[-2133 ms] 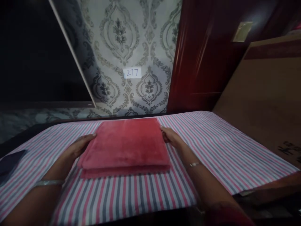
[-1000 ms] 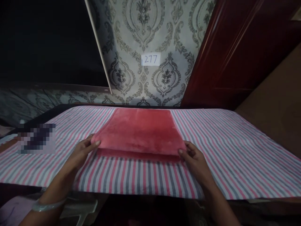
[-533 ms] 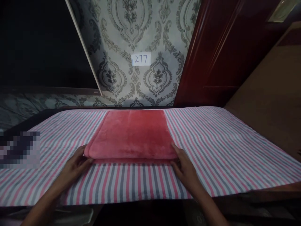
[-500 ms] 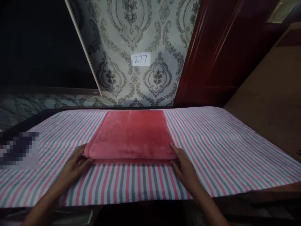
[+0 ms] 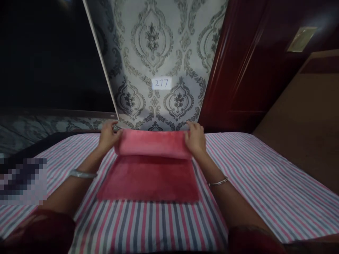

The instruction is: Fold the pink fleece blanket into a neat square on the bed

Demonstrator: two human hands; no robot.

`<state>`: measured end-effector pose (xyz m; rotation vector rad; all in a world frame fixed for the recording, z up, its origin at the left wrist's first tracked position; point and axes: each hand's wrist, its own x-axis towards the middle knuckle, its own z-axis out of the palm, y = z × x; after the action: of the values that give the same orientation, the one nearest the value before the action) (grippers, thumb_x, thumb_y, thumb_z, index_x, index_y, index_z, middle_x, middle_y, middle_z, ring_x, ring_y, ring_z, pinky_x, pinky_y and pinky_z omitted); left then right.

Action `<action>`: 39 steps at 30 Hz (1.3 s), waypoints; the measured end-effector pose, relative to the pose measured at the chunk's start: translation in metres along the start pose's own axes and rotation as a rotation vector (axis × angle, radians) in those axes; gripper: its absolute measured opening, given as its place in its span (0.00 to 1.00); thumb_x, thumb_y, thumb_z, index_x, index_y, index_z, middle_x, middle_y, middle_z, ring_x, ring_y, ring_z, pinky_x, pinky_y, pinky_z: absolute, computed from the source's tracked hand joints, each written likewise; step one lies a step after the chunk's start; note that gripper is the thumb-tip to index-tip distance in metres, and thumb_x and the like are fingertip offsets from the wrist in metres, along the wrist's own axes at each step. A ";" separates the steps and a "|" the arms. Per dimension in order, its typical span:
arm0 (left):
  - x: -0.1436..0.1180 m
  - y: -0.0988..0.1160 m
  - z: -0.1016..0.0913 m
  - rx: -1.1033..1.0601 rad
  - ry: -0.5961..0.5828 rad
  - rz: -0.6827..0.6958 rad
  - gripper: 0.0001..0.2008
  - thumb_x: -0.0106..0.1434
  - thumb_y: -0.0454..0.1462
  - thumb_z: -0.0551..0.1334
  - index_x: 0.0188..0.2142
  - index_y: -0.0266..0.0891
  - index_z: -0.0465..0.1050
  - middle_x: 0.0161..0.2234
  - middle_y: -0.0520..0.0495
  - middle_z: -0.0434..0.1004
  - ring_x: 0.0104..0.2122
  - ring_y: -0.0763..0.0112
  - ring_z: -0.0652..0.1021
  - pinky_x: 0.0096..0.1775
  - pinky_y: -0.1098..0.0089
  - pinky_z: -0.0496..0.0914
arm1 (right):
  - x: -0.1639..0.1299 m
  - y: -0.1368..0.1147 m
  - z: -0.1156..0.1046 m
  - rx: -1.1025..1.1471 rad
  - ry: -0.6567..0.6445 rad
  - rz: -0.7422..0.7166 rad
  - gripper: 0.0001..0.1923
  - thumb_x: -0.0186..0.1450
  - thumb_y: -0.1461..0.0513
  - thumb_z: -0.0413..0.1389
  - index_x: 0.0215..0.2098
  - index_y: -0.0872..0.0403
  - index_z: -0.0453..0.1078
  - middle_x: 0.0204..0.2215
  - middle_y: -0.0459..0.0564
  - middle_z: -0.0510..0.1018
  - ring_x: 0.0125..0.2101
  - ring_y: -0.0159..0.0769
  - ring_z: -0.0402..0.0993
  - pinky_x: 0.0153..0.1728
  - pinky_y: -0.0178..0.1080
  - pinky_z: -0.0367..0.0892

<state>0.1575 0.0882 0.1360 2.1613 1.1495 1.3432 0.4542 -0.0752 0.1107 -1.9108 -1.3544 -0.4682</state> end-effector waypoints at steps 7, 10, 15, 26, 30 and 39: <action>-0.048 -0.030 0.066 0.556 -0.537 0.408 0.26 0.71 0.47 0.51 0.64 0.44 0.64 0.65 0.41 0.66 0.65 0.52 0.64 0.65 0.43 0.50 | -0.047 -0.018 0.069 -0.128 -0.460 -0.153 0.25 0.74 0.53 0.43 0.65 0.50 0.64 0.63 0.54 0.70 0.63 0.47 0.62 0.63 0.55 0.52; -0.054 -0.045 0.072 0.553 -0.531 0.396 0.28 0.72 0.49 0.48 0.66 0.42 0.62 0.66 0.41 0.64 0.66 0.53 0.62 0.65 0.45 0.51 | -0.052 -0.009 0.078 -0.119 -0.478 -0.134 0.26 0.75 0.53 0.42 0.66 0.50 0.63 0.64 0.53 0.68 0.64 0.46 0.61 0.64 0.53 0.51; -0.052 -0.046 0.071 0.560 -0.543 0.402 0.29 0.72 0.49 0.48 0.66 0.39 0.61 0.66 0.38 0.63 0.66 0.54 0.63 0.66 0.48 0.52 | -0.053 -0.006 0.078 -0.117 -0.454 -0.138 0.26 0.75 0.54 0.42 0.67 0.51 0.62 0.65 0.53 0.67 0.65 0.46 0.60 0.65 0.53 0.50; -0.048 -0.072 0.004 0.739 -0.459 0.362 0.26 0.72 0.44 0.47 0.66 0.43 0.62 0.68 0.42 0.59 0.69 0.52 0.56 0.65 0.40 0.49 | -0.053 0.003 0.065 -0.156 -0.459 -0.207 0.28 0.74 0.53 0.41 0.69 0.51 0.57 0.68 0.55 0.61 0.68 0.48 0.54 0.65 0.58 0.49; -0.052 -0.062 -0.005 0.766 -0.372 0.391 0.25 0.71 0.44 0.48 0.64 0.41 0.65 0.67 0.39 0.61 0.69 0.50 0.56 0.65 0.39 0.47 | -0.065 0.007 0.046 -0.251 -0.391 -0.265 0.30 0.72 0.51 0.46 0.70 0.50 0.55 0.69 0.58 0.57 0.69 0.54 0.48 0.64 0.64 0.44; -0.061 -0.052 0.017 0.770 -0.474 0.543 0.34 0.62 0.37 0.62 0.67 0.38 0.59 0.68 0.34 0.57 0.69 0.46 0.56 0.66 0.40 0.46 | -0.076 0.015 0.033 -0.224 -0.452 -0.251 0.40 0.63 0.62 0.54 0.72 0.51 0.50 0.71 0.56 0.51 0.70 0.52 0.45 0.66 0.60 0.45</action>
<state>0.1346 0.0744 0.0586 3.2809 1.0098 0.4664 0.4350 -0.1029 0.0337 -2.1222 -1.9187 -0.3284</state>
